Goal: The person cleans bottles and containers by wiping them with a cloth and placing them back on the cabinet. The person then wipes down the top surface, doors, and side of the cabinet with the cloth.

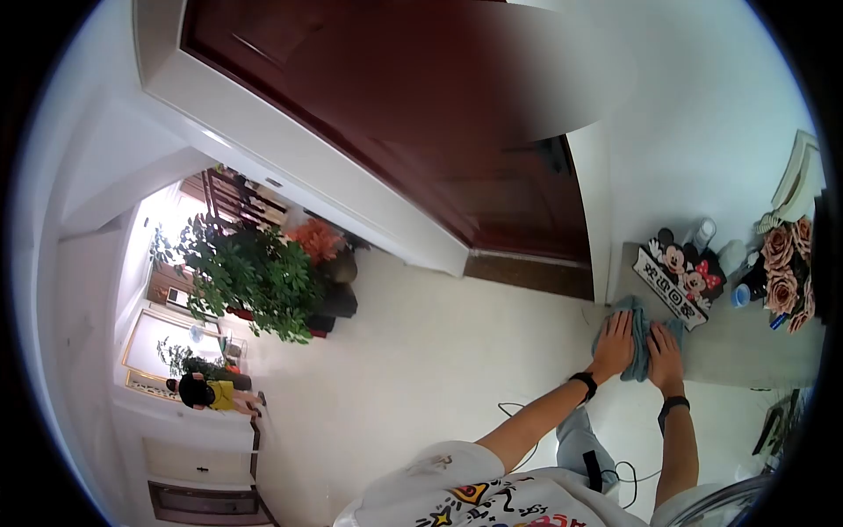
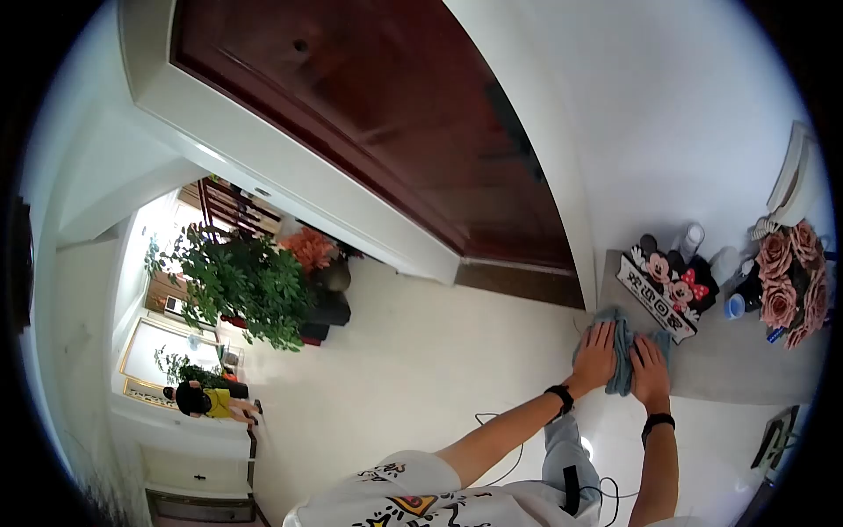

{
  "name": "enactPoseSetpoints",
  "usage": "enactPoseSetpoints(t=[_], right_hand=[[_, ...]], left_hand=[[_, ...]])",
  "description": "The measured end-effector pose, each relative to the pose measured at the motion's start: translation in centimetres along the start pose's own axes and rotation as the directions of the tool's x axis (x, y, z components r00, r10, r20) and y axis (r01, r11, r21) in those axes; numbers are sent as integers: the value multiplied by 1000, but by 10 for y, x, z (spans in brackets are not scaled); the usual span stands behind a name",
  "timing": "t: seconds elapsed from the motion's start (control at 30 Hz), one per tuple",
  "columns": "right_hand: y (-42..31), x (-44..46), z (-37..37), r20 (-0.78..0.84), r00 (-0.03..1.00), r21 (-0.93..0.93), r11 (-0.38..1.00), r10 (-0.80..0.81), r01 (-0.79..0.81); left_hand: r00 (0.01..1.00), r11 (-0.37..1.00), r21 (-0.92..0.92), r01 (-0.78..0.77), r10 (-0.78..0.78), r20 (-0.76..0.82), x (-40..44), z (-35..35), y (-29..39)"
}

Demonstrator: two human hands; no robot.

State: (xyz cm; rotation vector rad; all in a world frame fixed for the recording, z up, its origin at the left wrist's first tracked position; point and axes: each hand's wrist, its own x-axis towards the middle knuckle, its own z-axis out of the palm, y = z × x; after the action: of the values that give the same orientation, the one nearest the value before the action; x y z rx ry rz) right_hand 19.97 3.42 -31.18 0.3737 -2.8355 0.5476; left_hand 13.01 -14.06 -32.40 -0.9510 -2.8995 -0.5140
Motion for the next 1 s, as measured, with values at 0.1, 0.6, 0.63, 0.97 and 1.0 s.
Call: enactPoseSetpoints(t=[0.1, 0.6, 0.63, 0.97, 1.0], right_hand=[[2, -4, 3, -57, 998, -29, 1000, 11, -13], [-26, -8, 13, -115, 974, -39, 978, 197, -203], [-28, -8, 15, -123, 974, -53, 979, 190, -197], [49, -21, 61, 20, 991, -310, 943, 134, -121], [46, -26, 56, 50, 984, -302, 941, 174, -151]], left_hand=[[998, 996, 64, -63, 61, 33, 2, -2, -3], [857, 937, -198, -288, 345, 384, -43, -31, -70], [868, 945, -230, -233, 309, 390, -49, -37, -73], [922, 899, -434, -64, 220, 319, -64, -47, -73], [918, 875, -480, -56, 235, 320, -65, -42, -71]])
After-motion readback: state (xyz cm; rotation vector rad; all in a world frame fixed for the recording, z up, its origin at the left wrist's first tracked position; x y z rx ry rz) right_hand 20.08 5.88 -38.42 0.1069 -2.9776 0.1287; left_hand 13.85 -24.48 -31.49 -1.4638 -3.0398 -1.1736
